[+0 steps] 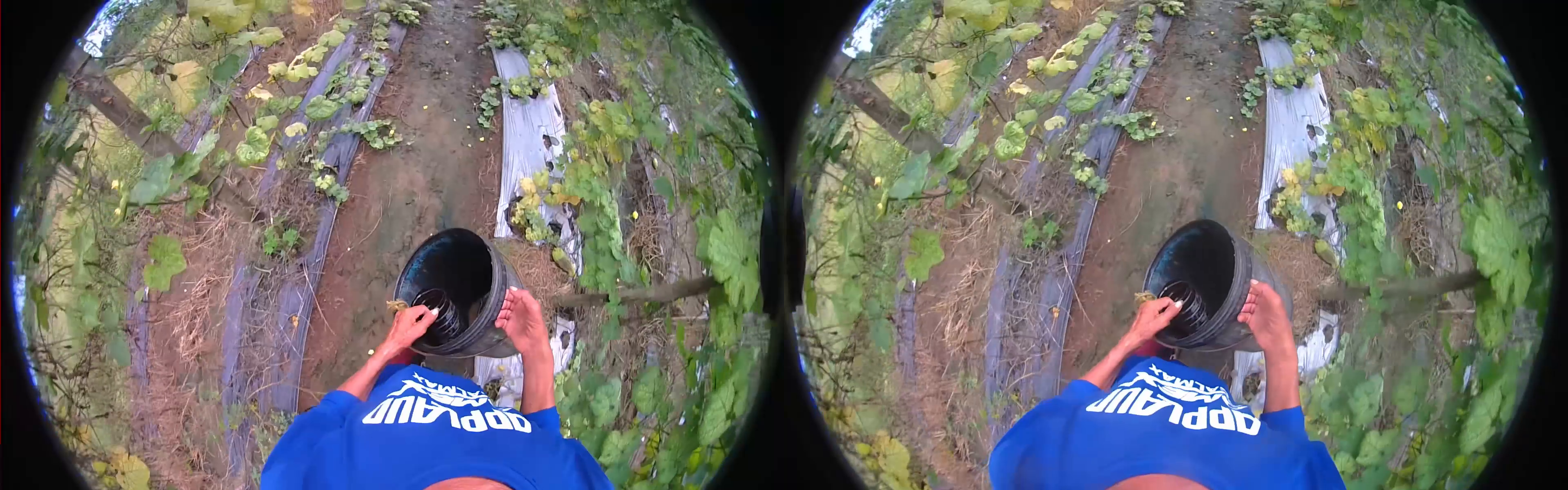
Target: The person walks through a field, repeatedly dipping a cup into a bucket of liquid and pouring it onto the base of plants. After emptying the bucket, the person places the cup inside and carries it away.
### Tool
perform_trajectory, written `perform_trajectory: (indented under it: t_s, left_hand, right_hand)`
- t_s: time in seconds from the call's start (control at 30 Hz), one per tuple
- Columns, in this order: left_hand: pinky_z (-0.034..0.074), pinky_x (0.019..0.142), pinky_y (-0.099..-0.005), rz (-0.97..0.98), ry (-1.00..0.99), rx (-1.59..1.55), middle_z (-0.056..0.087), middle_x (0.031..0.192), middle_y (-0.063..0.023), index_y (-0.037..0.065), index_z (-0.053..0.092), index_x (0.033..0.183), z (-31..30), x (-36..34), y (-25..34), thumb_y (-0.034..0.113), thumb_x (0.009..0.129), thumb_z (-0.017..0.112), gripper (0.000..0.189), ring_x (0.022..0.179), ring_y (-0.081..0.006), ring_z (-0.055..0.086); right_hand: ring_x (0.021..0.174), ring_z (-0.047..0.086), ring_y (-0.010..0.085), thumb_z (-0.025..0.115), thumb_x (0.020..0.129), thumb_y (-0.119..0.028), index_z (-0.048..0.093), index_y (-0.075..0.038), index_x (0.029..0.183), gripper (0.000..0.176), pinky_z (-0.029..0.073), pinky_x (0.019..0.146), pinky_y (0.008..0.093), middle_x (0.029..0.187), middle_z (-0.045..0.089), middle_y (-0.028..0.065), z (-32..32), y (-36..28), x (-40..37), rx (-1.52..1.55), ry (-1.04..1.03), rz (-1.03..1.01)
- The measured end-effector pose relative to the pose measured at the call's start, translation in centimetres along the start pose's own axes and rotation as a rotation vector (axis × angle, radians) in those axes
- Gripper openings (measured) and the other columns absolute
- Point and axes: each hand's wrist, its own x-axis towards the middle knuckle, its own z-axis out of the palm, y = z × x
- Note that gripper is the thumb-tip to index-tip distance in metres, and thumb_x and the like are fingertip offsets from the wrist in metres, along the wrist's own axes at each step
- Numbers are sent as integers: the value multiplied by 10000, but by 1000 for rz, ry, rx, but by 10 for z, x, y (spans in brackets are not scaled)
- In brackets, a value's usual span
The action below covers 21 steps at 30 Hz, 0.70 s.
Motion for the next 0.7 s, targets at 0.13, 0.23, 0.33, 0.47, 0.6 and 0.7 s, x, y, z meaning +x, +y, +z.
perform_trajectory:
  t_s: [0.13, 0.23, 0.33, 0.47, 0.6, 0.7]
  left_hand:
    - [412, 568, -346, 90, -5, 86, 540, 622, -63, 21, 642, 808, -5, 144, 47, 393, 938, 576, 400, 610, -130, 511]
    - [410, 578, -367, 63, -182, 167, 552, 635, -107, 2, 633, 808, -28, 240, 109, 409, 938, 563, 433, 612, -161, 511]
    - [406, 580, -372, 77, -226, 205, 548, 645, -109, 0, 632, 815, -43, 328, 162, 407, 938, 563, 430, 614, -164, 505]
    - [419, 570, -396, 314, -31, 84, 579, 645, -141, 15, 627, 798, -45, 449, 175, 401, 942, 554, 418, 595, -191, 539]
    - [424, 589, -385, 121, -173, 169, 573, 661, -128, 16, 617, 780, -63, 581, 165, 387, 939, 565, 407, 616, -190, 530]
    - [431, 606, -384, -42, -86, 203, 589, 680, -121, 16, 645, 804, -67, 659, 201, 386, 934, 581, 398, 630, -202, 541]
  right_hand:
    - [636, 580, 124, 646, 853, -380, 569, -109, 882, 283, 504, 550, 282, 759, 578, 8, 10, -93, 77, 1, 43, -9]
    - [650, 585, 125, 639, 866, -378, 581, -87, 920, 301, 506, 559, 280, 783, 595, 13, 30, -161, 126, 39, 36, -73]
    - [658, 620, 139, 616, 894, -352, 599, -45, 996, 323, 531, 582, 284, 799, 637, 39, 51, -228, 181, 86, 10, -147]
    - [656, 613, 128, 593, 909, -336, 599, -60, 986, 287, 513, 556, 271, 810, 635, 36, 70, -296, 289, 55, 18, -190]
    - [644, 604, 126, 614, 894, -350, 592, -78, 954, 279, 512, 536, 276, 787, 620, 29, 83, -354, 436, 124, -11, -233]
    - [619, 585, 137, 653, 863, -373, 560, -123, 876, 267, 508, 535, 289, 736, 577, 10, 78, -395, 533, 145, 74, -57]
